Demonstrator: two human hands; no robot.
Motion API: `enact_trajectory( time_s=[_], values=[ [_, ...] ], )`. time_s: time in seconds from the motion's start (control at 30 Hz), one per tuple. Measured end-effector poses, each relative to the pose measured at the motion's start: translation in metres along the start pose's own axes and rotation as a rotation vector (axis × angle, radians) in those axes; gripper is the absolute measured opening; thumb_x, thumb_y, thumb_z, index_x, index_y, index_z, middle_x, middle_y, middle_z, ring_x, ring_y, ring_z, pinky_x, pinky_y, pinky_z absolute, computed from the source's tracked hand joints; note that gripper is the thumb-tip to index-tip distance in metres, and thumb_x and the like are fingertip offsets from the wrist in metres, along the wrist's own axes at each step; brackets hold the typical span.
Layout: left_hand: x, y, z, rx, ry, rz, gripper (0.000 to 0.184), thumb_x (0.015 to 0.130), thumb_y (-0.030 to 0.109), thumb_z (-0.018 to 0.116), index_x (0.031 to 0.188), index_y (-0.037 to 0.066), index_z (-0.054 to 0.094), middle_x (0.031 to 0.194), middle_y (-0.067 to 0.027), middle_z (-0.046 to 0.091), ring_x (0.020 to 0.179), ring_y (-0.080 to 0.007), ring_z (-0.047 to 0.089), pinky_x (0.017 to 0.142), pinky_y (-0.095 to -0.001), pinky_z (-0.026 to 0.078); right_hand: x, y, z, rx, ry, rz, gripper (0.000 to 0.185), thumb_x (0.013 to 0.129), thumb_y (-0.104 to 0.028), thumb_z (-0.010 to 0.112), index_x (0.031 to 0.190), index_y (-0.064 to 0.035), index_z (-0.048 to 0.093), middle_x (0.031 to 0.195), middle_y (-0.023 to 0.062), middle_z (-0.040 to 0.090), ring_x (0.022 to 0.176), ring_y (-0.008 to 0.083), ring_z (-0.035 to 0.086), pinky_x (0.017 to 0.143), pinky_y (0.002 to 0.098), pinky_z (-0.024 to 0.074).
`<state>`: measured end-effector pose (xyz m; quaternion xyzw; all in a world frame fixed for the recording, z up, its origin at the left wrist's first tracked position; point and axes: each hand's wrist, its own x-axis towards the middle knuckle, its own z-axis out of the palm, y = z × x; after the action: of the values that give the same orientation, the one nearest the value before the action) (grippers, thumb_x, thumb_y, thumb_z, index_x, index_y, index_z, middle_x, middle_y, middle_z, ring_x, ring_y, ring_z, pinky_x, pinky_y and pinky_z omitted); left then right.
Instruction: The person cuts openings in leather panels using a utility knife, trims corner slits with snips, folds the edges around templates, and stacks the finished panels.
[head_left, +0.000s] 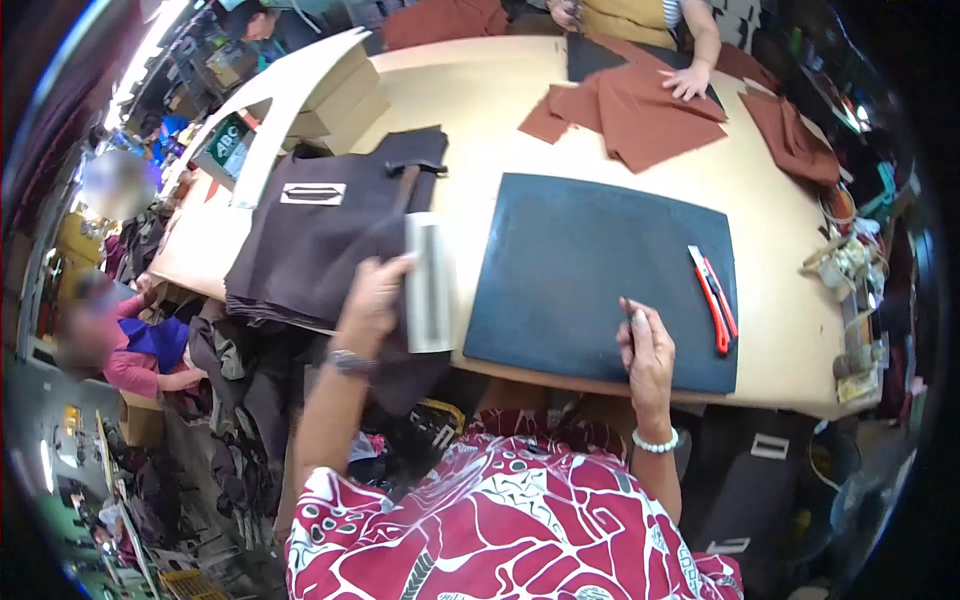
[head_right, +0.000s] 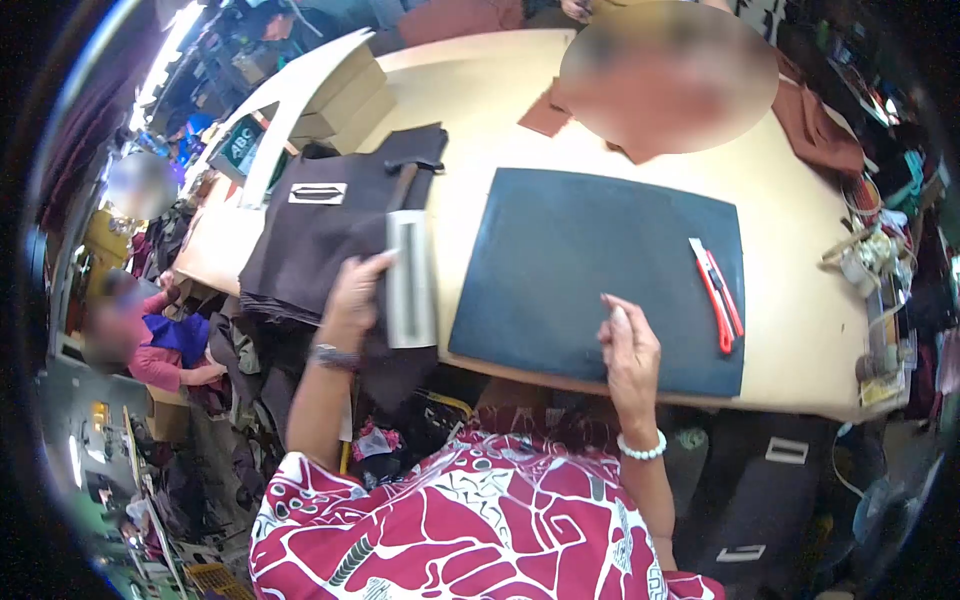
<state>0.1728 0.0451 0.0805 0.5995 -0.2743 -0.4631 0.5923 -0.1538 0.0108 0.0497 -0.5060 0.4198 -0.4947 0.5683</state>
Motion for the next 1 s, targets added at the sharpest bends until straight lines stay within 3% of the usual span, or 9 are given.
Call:
enact_trajectory(
  time_s=[0.03,0.07,0.1,0.13,0.23,0.4,0.5,0.6,1.0],
  values=[
    [-0.001,-0.016,0.041,-0.128,-0.081,0.000,0.024,0.078,0.013,0.070,0.095,-0.003,0.063,0.090,-0.0066,0.065,0.076,-0.0144,0.062,0.069,-0.0294,0.051,-0.003,-0.006,0.008,0.002,-0.017,-0.027,0.027,0.097,-0.020,0.045,0.111,-0.0006,0.058,0.071,-0.0029,0.050,0.057,0.0007,0.038,0.047,0.0156,0.0292],
    [-0.003,-0.035,0.078,-0.180,0.057,-0.015,0.022,0.078,0.009,0.070,0.096,-0.002,0.062,0.091,-0.0054,0.065,0.079,-0.0136,0.062,0.073,-0.0289,0.050,-0.007,-0.011,0.014,0.003,-0.033,-0.054,0.027,0.097,-0.020,0.044,0.111,-0.0004,0.057,0.071,-0.0026,0.050,0.057,0.0006,0.038,0.047,0.0155,0.0298],
    [-0.015,-0.037,0.107,-0.310,-0.092,0.001,0.023,0.078,0.007,0.070,0.098,0.000,0.062,0.092,-0.0044,0.065,0.080,-0.0133,0.062,0.076,-0.0290,0.050,-0.011,-0.018,0.019,0.028,-0.051,-0.039,0.027,0.097,-0.019,0.044,0.111,-0.0004,0.057,0.071,-0.0021,0.051,0.057,0.0004,0.039,0.047,0.0153,0.0305],
    [-0.013,-0.051,0.128,-0.411,-0.151,0.005,0.026,0.078,0.002,0.067,0.103,-0.001,0.059,0.094,-0.0079,0.066,0.079,-0.0163,0.064,0.073,-0.0298,0.053,-0.016,-0.022,0.022,0.053,-0.069,-0.023,0.027,0.097,-0.019,0.044,0.112,-0.0003,0.057,0.071,-0.0017,0.052,0.056,0.0001,0.039,0.047,0.0151,0.0312],
    [-0.025,-0.067,0.157,-0.527,-0.295,0.004,0.019,0.081,0.000,0.061,0.100,0.002,0.062,0.092,-0.0055,0.067,0.077,-0.0134,0.065,0.069,-0.0264,0.053,-0.019,-0.017,0.025,0.124,-0.055,0.059,0.026,0.097,-0.020,0.044,0.112,-0.0010,0.054,0.071,-0.0017,0.052,0.053,-0.0002,0.040,0.046,0.0151,0.0328],
    [-0.030,-0.067,0.158,-0.491,-0.284,0.038,0.013,0.084,0.006,0.062,0.097,0.004,0.064,0.093,-0.0037,0.067,0.077,-0.0108,0.063,0.069,-0.0244,0.051,-0.012,0.016,0.021,0.126,-0.040,0.124,0.023,0.097,-0.024,0.046,0.102,-0.0017,0.051,0.070,-0.0002,0.052,0.051,0.0006,0.039,0.045,0.0160,0.0333],
    [-0.030,-0.066,0.155,-0.464,-0.277,0.049,0.014,0.087,0.010,0.063,0.099,0.004,0.065,0.096,-0.0030,0.067,0.080,-0.0088,0.062,0.072,-0.0234,0.050,-0.011,0.019,0.024,0.150,-0.032,0.125,0.020,0.096,-0.026,0.048,0.101,-0.0066,0.050,0.070,-0.0011,0.053,0.049,0.0004,0.037,0.043,0.0148,0.0279],
    [-0.032,-0.063,0.153,-0.478,-0.288,0.062,0.013,0.087,0.010,0.063,0.098,0.003,0.065,0.093,-0.0031,0.067,0.078,-0.0090,0.062,0.070,-0.0234,0.050,-0.010,0.011,0.026,0.173,-0.022,0.154,0.022,0.096,-0.025,0.048,0.099,-0.0032,0.049,0.068,0.0002,0.053,0.048,0.0004,0.038,0.042,0.0167,0.0307],
    [-0.050,-0.074,0.148,-0.314,-0.241,0.185,0.012,0.087,0.009,0.062,0.096,0.002,0.065,0.088,-0.0033,0.067,0.075,-0.0091,0.062,0.066,-0.0236,0.050,-0.002,0.005,0.029,0.337,-0.064,0.212,0.018,0.092,-0.026,0.054,0.096,-0.0094,0.049,0.068,-0.0002,0.056,0.042,0.0004,0.037,0.036,0.0139,0.0248]
  ],
)
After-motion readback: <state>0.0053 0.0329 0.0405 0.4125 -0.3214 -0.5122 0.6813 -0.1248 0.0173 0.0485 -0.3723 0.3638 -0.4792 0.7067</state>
